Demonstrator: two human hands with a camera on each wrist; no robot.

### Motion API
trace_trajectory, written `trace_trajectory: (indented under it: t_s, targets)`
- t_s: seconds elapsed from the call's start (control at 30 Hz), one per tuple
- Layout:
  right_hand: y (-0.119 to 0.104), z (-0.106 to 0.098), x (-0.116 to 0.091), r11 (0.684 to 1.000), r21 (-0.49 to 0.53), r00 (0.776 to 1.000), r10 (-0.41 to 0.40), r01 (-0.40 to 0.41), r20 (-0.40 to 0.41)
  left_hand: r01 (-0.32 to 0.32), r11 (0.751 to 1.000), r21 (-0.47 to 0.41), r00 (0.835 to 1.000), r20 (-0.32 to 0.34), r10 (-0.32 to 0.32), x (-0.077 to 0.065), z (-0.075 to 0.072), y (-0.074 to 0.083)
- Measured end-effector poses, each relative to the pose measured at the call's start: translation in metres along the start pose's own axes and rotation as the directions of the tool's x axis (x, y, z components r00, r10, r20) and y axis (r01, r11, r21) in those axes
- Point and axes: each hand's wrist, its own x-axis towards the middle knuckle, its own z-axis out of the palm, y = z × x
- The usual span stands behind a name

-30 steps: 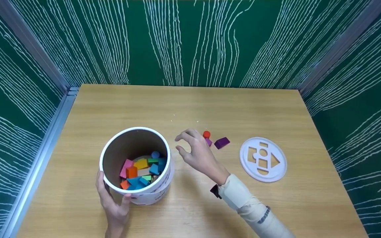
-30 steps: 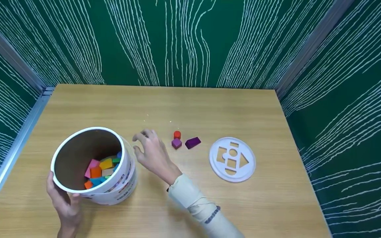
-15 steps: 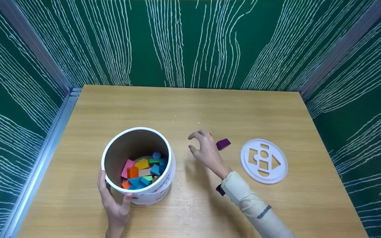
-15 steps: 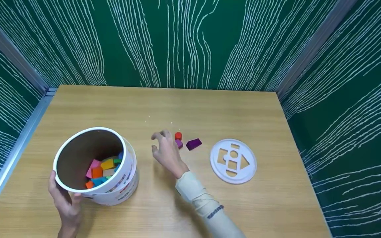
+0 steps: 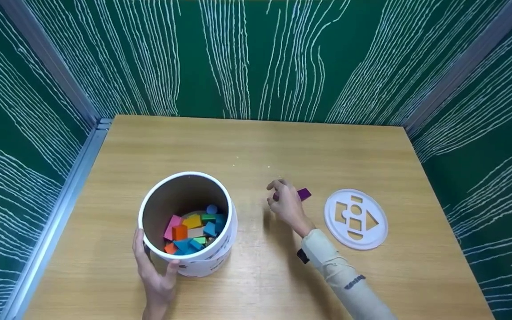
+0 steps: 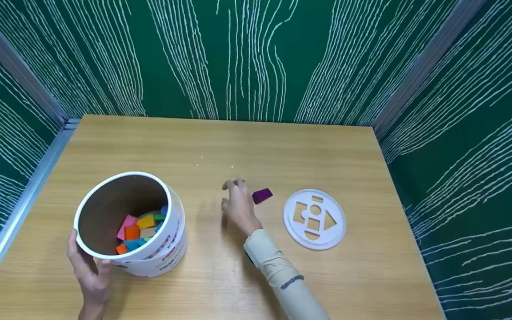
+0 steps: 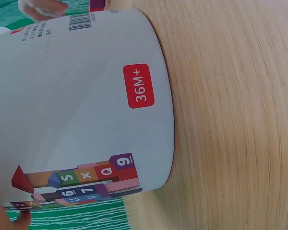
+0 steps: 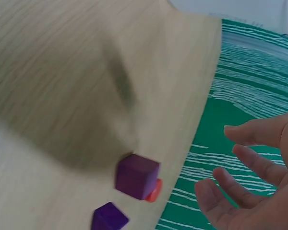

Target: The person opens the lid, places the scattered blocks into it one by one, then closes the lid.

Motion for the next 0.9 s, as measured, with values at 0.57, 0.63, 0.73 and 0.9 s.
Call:
trace_trajectory:
  t_s: [0.57,0.63,0.73,0.9]
  targets:
    - [0.033,0.021,-0.001,0.980,-0.198,0.995,-0.053,0.035,-0.085,0.034,0.999,0.012,0.999,0.009,-0.034,0.000,0.001,0.001]
    - [0.034,0.021,-0.002,0.977,-0.211,0.995,-0.049,0.030,-0.084,0.036,0.999,0.014,0.999,0.009,-0.036,0.000,0.001,0.001]
    - [0.034,0.021,-0.003,0.976,-0.216,0.996,-0.038,0.021,-0.078,0.031,0.999,0.010,0.999,0.008,-0.031,0.001,0.001,0.000]
    - [0.036,0.020,-0.003,0.980,-0.198,0.997,-0.028,0.014,-0.068,0.025,1.000,0.008,1.000,0.002,-0.025,0.004,0.001,0.014]
